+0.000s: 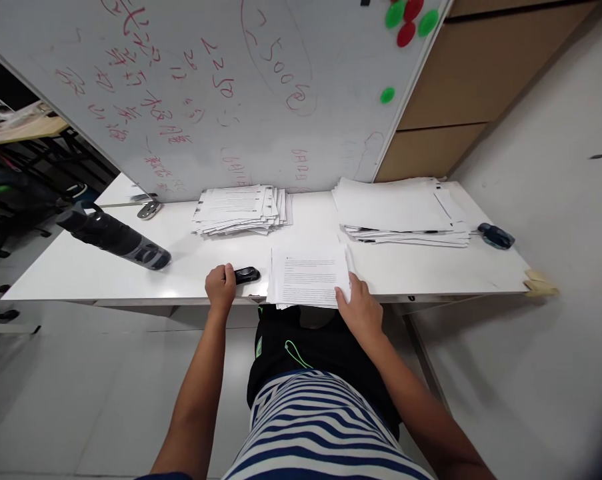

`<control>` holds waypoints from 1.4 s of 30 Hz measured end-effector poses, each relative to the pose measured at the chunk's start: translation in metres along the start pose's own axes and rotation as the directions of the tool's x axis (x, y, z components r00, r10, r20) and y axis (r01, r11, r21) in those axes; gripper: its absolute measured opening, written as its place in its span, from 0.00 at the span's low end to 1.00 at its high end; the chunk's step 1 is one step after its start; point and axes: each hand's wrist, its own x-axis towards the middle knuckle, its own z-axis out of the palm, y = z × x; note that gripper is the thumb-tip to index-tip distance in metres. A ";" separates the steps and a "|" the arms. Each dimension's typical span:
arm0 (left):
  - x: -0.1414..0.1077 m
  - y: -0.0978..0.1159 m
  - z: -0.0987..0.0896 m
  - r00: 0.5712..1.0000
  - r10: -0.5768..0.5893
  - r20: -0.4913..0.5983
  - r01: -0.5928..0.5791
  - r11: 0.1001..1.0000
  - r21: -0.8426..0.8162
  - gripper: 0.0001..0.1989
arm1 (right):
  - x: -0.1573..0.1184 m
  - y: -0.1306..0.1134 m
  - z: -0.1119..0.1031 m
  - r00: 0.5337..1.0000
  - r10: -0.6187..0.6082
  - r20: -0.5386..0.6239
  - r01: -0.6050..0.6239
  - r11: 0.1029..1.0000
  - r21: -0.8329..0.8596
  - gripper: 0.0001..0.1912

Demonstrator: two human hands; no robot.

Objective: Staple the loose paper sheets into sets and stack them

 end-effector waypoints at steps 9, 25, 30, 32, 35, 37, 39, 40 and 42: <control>0.000 0.015 -0.013 0.998 0.063 -0.023 -0.061 0.996 0.065 0.17 | 0.029 0.031 -0.007 0.941 -0.089 -0.326 0.113 0.992 0.055 0.25; 0.146 0.071 0.001 0.973 0.113 0.202 -0.134 0.986 0.095 0.31 | 0.066 0.063 0.019 0.901 0.126 -0.415 -0.133 0.991 0.013 0.34; 0.179 0.069 0.016 0.912 0.102 0.396 -0.180 0.970 0.165 0.29 | 0.068 0.061 0.017 0.901 0.146 -0.408 -0.154 0.988 0.014 0.33; 0.181 0.067 0.015 0.913 0.078 0.402 -0.174 0.963 0.208 0.28 | 0.068 0.061 0.016 0.903 0.148 -0.404 -0.158 0.987 0.008 0.33; 0.179 0.066 0.011 0.929 0.054 0.367 -0.149 0.960 0.236 0.28 | 0.068 0.061 0.015 0.904 0.151 -0.400 -0.164 0.986 0.000 0.32; 0.179 0.065 0.008 0.935 0.046 0.353 -0.131 0.967 0.219 0.29 | 0.068 0.061 0.015 0.905 0.151 -0.399 -0.163 0.987 0.003 0.32; 0.182 0.063 0.007 0.931 0.032 0.364 -0.107 0.976 0.189 0.30 | 0.068 0.061 0.015 0.906 0.151 -0.396 -0.159 0.987 0.013 0.32; 0.184 0.061 0.007 0.926 0.029 0.377 -0.100 0.981 0.168 0.29 | 0.068 0.061 0.016 0.907 0.150 -0.395 -0.156 0.988 0.017 0.32; 0.190 0.056 0.006 0.914 0.055 0.402 -0.114 0.986 0.124 0.28 | 0.068 0.061 0.016 0.909 0.147 -0.391 -0.149 0.989 0.024 0.31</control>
